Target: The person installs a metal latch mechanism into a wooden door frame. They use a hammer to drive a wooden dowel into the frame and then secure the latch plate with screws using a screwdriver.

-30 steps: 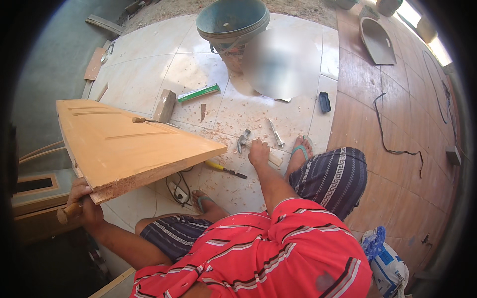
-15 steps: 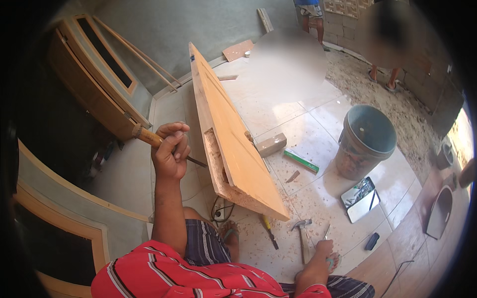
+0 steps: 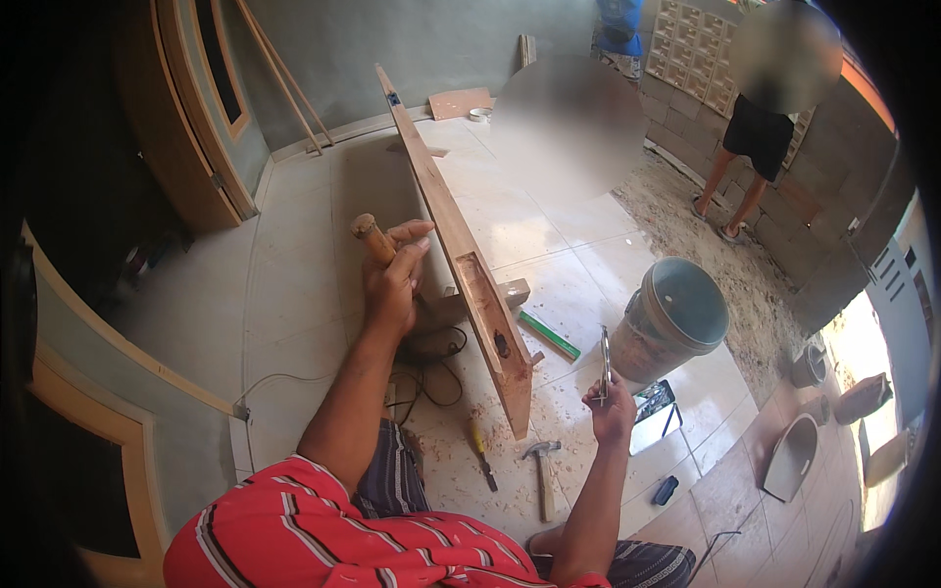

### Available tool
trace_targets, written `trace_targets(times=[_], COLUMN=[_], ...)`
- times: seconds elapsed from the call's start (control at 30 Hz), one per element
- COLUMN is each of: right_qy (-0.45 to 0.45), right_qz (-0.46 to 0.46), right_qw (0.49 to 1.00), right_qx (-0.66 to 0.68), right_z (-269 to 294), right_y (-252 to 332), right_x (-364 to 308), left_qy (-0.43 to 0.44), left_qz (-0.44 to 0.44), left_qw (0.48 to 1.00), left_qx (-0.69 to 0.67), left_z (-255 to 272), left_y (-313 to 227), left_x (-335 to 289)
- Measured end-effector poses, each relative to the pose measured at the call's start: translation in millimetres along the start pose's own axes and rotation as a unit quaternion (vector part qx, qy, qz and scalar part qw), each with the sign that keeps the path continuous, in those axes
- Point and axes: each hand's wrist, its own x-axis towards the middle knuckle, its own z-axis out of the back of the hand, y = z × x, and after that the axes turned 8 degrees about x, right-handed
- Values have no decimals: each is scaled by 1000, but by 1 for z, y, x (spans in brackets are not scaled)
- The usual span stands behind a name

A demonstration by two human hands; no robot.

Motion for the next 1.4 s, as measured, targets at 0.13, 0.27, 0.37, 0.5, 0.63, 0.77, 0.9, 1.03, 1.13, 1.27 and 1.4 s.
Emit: trace_targets(times=[0.13,0.27,0.37,0.5,0.63,0.77,0.9,1.03,1.13,1.27,1.4], right_qy=[101,125,178,147,95,82,93,102,105,124,145], right_qz=[90,276,374,386,401,385,431,439,448,466,477], right_qw=[989,895,784,658,623,616,555,542,538,519,496], right_qx=[-52,-328,-463,-630,-665,-682,-706,-709,-706,-706,-711], right_z=[-146,-239,-284,-322,-333,-344,-342,-340,-339,-337,-333], right_y=[85,110,101,86,76,70,61,58,57,59,63], right_x=[-53,-112,-137,-151,-149,-153,-149,-144,-144,-140,-136], left_qy=[-1,8,21,35,45,57,59,57,61,66,77], left_qz=[-5,-22,-33,-29,-61,-42,-41,-43,-45,-42,-45], left_qw=[1000,1000,998,997,995,997,997,996,996,995,994], left_qx=[9,13,48,56,58,39,36,52,45,64,58], left_z=[-4,-4,-1,0,0,0,0,0,0,0,-6], left_y=[2,8,3,-4,-2,-3,0,0,3,0,0], left_x=[-3,-5,-9,-14,-14,-15,-14,-14,-14,-16,-20])
